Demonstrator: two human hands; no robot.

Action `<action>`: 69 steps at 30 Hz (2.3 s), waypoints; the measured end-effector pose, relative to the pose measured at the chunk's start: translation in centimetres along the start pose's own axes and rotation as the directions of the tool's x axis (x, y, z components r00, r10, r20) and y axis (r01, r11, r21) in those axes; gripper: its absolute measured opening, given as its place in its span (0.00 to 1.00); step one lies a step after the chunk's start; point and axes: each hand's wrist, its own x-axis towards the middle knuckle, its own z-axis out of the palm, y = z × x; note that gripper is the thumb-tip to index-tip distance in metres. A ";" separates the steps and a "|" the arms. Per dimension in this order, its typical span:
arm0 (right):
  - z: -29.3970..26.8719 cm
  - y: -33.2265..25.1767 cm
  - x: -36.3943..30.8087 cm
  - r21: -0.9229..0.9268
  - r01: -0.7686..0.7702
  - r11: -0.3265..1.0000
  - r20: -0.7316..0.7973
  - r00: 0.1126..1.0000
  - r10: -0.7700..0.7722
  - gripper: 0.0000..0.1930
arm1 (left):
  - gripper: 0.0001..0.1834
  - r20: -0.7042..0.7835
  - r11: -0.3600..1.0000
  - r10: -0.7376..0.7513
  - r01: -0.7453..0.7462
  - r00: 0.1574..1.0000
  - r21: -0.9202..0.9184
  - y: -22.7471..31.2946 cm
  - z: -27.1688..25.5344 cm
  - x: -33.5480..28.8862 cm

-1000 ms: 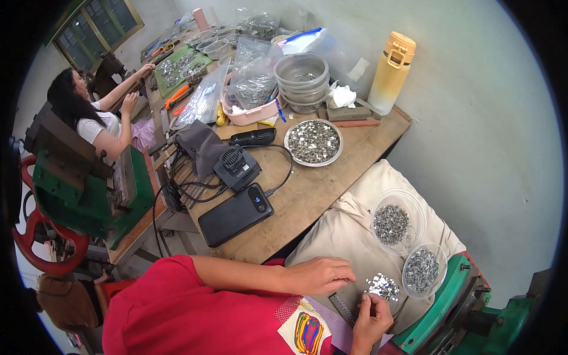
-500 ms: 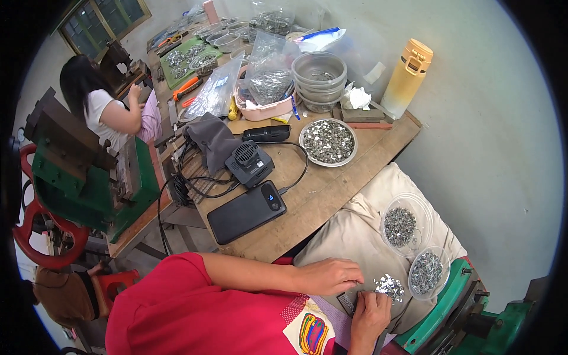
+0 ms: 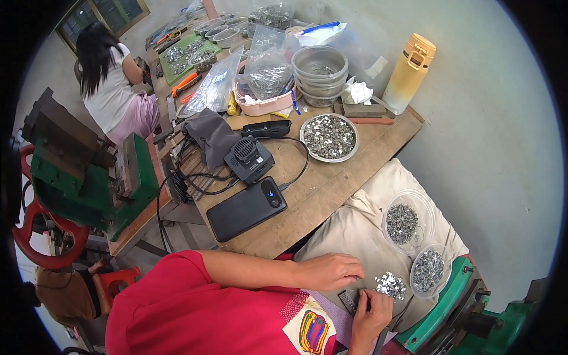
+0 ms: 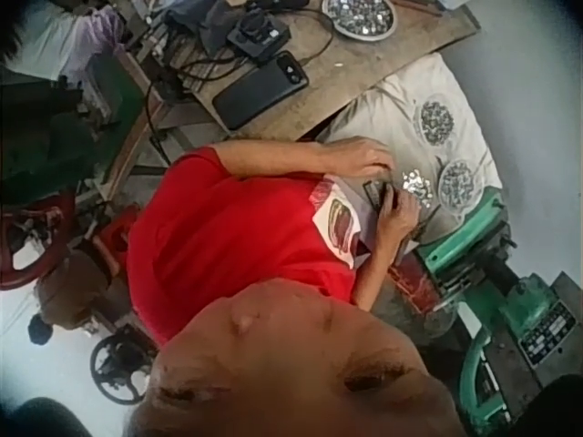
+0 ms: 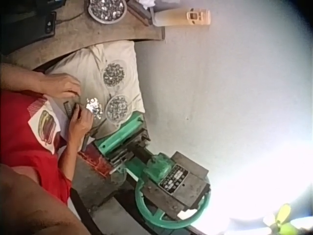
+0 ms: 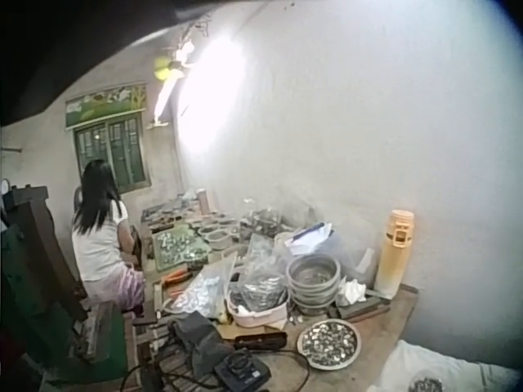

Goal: The person places small metal pieces into a metal strip by hand, then uses a manual press machine to secure them.

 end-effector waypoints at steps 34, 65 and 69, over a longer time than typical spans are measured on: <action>-0.5 -0.5 -0.5 -0.152 -0.049 0.987 -0.079 0.996 0.037 0.07 | 0.10 0.056 0.987 -0.057 0.048 0.997 0.152 0.3 -1.6 0.2; 0.4 -1.2 -0.2 0.160 -0.323 0.933 0.114 0.945 0.308 0.06 | 0.13 0.163 0.953 -0.184 0.135 0.969 0.270 1.0 -2.1 0.7; 0.4 -1.2 0.0 0.196 -0.291 0.936 0.123 0.955 0.271 0.05 | 0.12 0.144 0.946 -0.155 0.105 0.977 0.307 0.8 -2.0 0.6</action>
